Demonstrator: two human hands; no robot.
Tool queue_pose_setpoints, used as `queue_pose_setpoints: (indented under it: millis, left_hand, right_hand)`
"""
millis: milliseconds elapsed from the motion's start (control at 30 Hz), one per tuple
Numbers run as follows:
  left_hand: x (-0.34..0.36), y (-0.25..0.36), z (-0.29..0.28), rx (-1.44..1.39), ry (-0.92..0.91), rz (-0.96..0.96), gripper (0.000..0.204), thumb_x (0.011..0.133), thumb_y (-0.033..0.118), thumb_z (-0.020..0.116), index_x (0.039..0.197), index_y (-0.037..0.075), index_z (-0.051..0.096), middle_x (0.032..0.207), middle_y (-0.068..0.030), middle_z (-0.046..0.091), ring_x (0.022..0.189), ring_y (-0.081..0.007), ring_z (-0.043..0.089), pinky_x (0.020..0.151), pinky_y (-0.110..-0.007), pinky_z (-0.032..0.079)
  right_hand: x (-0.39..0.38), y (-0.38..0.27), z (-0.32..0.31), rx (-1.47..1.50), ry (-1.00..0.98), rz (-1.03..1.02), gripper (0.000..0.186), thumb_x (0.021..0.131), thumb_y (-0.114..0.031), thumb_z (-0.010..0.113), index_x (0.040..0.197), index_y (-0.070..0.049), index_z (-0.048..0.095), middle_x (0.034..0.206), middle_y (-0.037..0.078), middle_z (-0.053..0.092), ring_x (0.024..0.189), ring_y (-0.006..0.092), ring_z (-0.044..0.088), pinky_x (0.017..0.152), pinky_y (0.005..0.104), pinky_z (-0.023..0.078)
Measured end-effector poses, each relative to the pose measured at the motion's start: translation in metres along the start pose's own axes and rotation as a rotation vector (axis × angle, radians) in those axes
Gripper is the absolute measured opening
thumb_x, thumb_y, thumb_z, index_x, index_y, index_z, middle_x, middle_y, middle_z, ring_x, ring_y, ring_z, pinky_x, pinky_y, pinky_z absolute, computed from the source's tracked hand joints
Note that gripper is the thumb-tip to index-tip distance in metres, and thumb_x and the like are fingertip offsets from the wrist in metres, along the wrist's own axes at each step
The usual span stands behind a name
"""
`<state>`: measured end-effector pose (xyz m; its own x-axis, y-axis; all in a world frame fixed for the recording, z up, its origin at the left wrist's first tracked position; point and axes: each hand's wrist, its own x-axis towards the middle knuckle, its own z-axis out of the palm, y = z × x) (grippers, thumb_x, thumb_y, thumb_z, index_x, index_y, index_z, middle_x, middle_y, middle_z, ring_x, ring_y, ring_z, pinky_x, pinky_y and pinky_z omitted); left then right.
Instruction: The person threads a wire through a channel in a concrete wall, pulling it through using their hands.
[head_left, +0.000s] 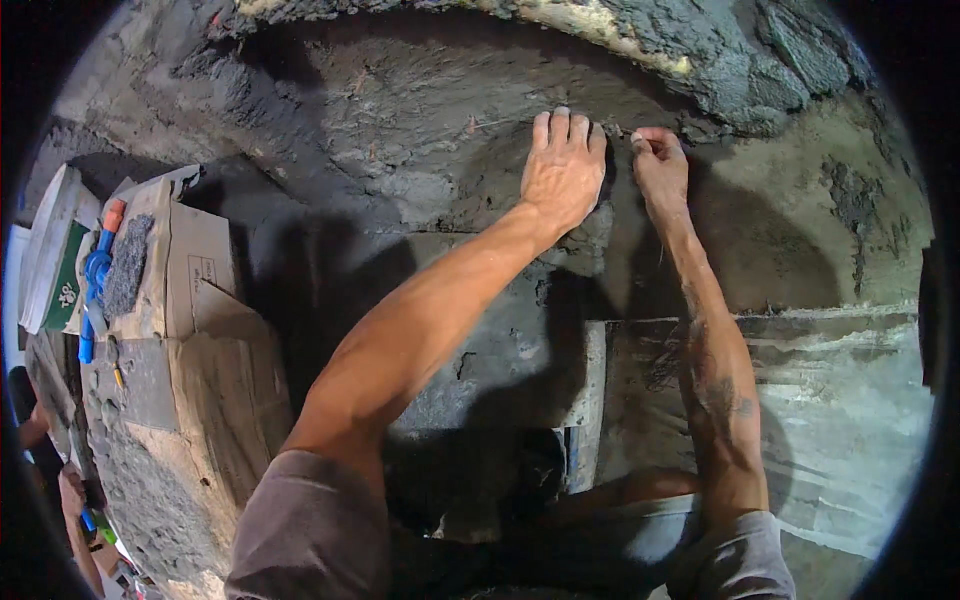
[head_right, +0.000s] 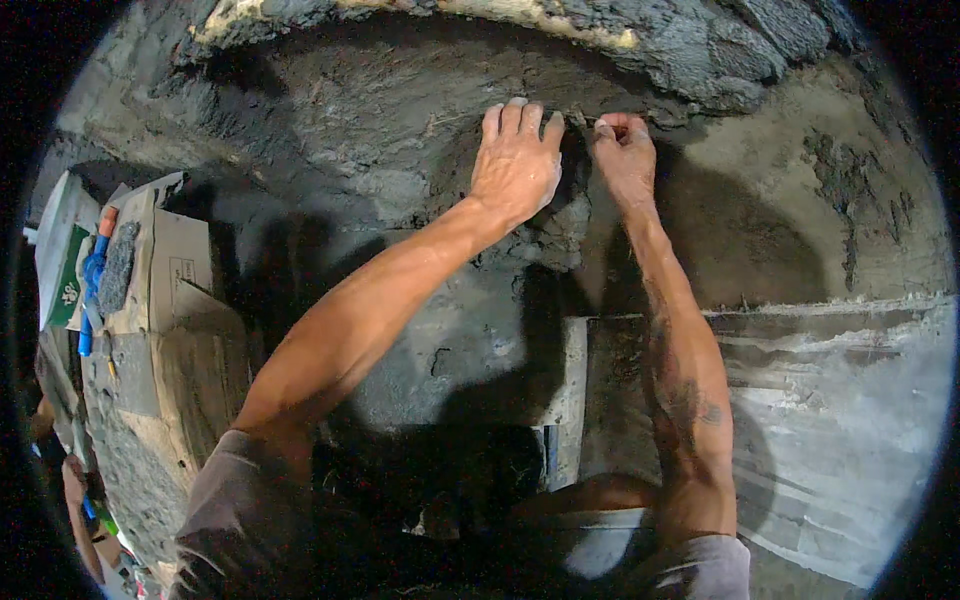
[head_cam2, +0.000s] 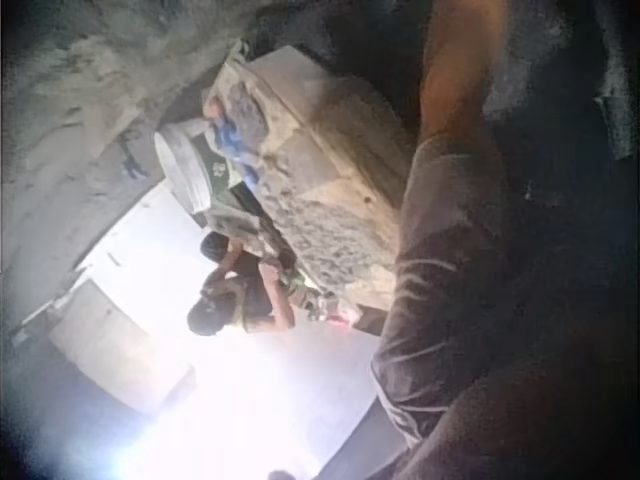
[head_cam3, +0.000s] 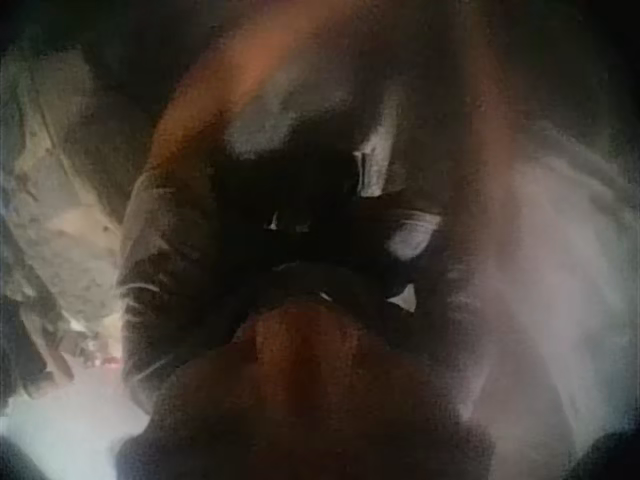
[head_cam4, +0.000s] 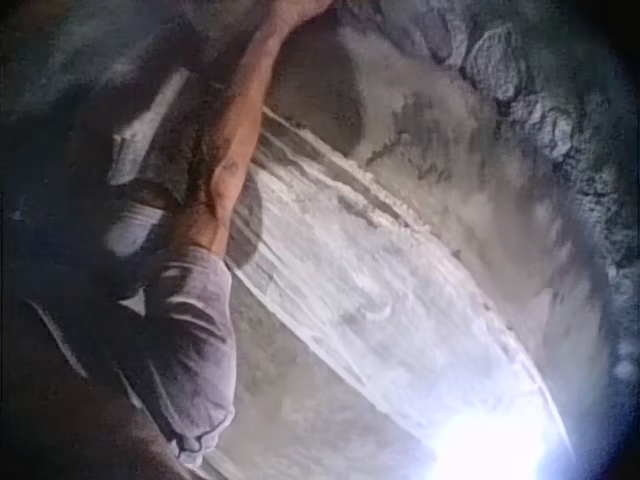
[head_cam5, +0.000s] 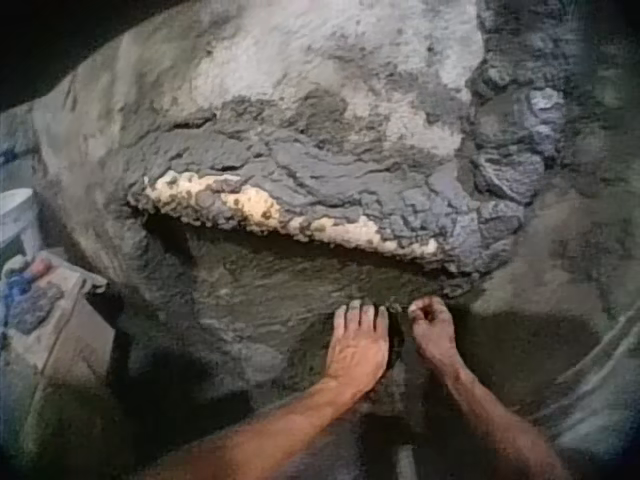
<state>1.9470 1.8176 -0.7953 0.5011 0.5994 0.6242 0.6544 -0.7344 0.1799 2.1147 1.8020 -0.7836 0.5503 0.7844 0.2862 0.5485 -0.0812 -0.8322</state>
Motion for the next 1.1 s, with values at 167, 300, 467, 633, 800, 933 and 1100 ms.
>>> queue_pose_setpoints:
  millis: [167, 300, 467, 633, 800, 933, 1100]
  left_hand:
    - [0.024, 0.031, 0.002, -0.838, -0.214, -0.729, 0.027, 0.086, 0.028, 0.062, 0.084, 0.001, 0.067, 0.085, -0.0168, 0.064, 0.08, -0.0306, 0.061, 0.076, -0.04, 0.047]
    - [0.041, 0.027, 0.038, -1.483, -0.117, -0.929, 0.034, 0.091, 0.028, 0.06, 0.079, -0.003, 0.066, 0.078, -0.0101, 0.066, 0.069, -0.0143, 0.059, 0.066, -0.031, 0.048]
    - [0.051, 0.035, 0.036, -1.485, -0.044, -1.059, 0.023, 0.09, 0.017, 0.06, 0.081, -0.004, 0.067, 0.079, -0.0085, 0.067, 0.067, -0.012, 0.058, 0.065, -0.027, 0.046]
    - [0.048, 0.031, 0.035, -1.507, -0.068, -1.059, 0.022, 0.09, 0.015, 0.06, 0.08, -0.003, 0.067, 0.079, -0.008, 0.067, 0.069, -0.0119, 0.058, 0.064, -0.027, 0.046]
    - [0.049, 0.033, 0.038, -1.613, -0.064, -1.047, 0.021, 0.091, 0.015, 0.06, 0.082, -0.002, 0.066, 0.076, -0.0062, 0.065, 0.067, -0.0118, 0.057, 0.062, -0.026, 0.046]
    - [0.046, 0.023, 0.042, -1.636, -0.088, -1.037, 0.021, 0.091, 0.015, 0.059, 0.084, -0.002, 0.066, 0.075, -0.0057, 0.064, 0.065, -0.012, 0.056, 0.061, -0.026, 0.046]
    - [0.046, -0.004, 0.031, -1.269, -0.235, -0.754, 0.026, 0.093, 0.019, 0.056, 0.081, -0.001, 0.068, 0.073, -0.0067, 0.066, 0.063, -0.014, 0.057, 0.061, -0.03, 0.047]
  right_hand:
    - [-0.006, -0.003, -0.007, -0.078, 0.099, 0.0, 0.012, 0.085, -0.014, 0.064, 0.092, -0.004, 0.061, 0.078, 0.004, 0.063, 0.068, 0.0099, 0.056, 0.065, 0.0275, 0.047]
    - [-0.013, -0.013, 0.004, 0.156, 0.071, 0.091, 0.013, 0.085, -0.012, 0.065, 0.089, -0.001, 0.061, 0.078, 0.007, 0.065, 0.07, 0.0117, 0.06, 0.065, 0.0273, 0.048]
    - [-0.007, -0.007, 0.004, 0.018, 0.195, -0.042, 0.011, 0.086, -0.011, 0.066, 0.088, -0.002, 0.061, 0.076, 0.002, 0.061, 0.066, 0.0077, 0.056, 0.061, 0.0218, 0.045]
    - [0.0, -0.001, 0.007, 0.076, 0.236, 0.06, 0.015, 0.083, -0.013, 0.07, 0.086, -0.001, 0.063, 0.079, 0.006, 0.065, 0.069, 0.0122, 0.058, 0.065, 0.0269, 0.047]
    - [0.012, 0.028, 0.005, 0.076, 0.217, 0.059, 0.016, 0.082, -0.015, 0.071, 0.083, -0.001, 0.063, 0.078, 0.004, 0.064, 0.068, 0.0107, 0.056, 0.065, 0.026, 0.046]
    - [-0.002, 0.031, 0.022, 0.201, 0.184, 0.112, 0.014, 0.083, -0.012, 0.069, 0.085, -0.001, 0.061, 0.076, 0.004, 0.062, 0.065, 0.0101, 0.055, 0.059, 0.0253, 0.045]
    - [-0.017, 0.027, 0.054, 0.21, 0.206, 0.118, 0.017, 0.087, -0.013, 0.065, 0.082, 0.001, 0.056, 0.071, 0.005, 0.061, 0.059, 0.0104, 0.052, 0.053, 0.0268, 0.044]
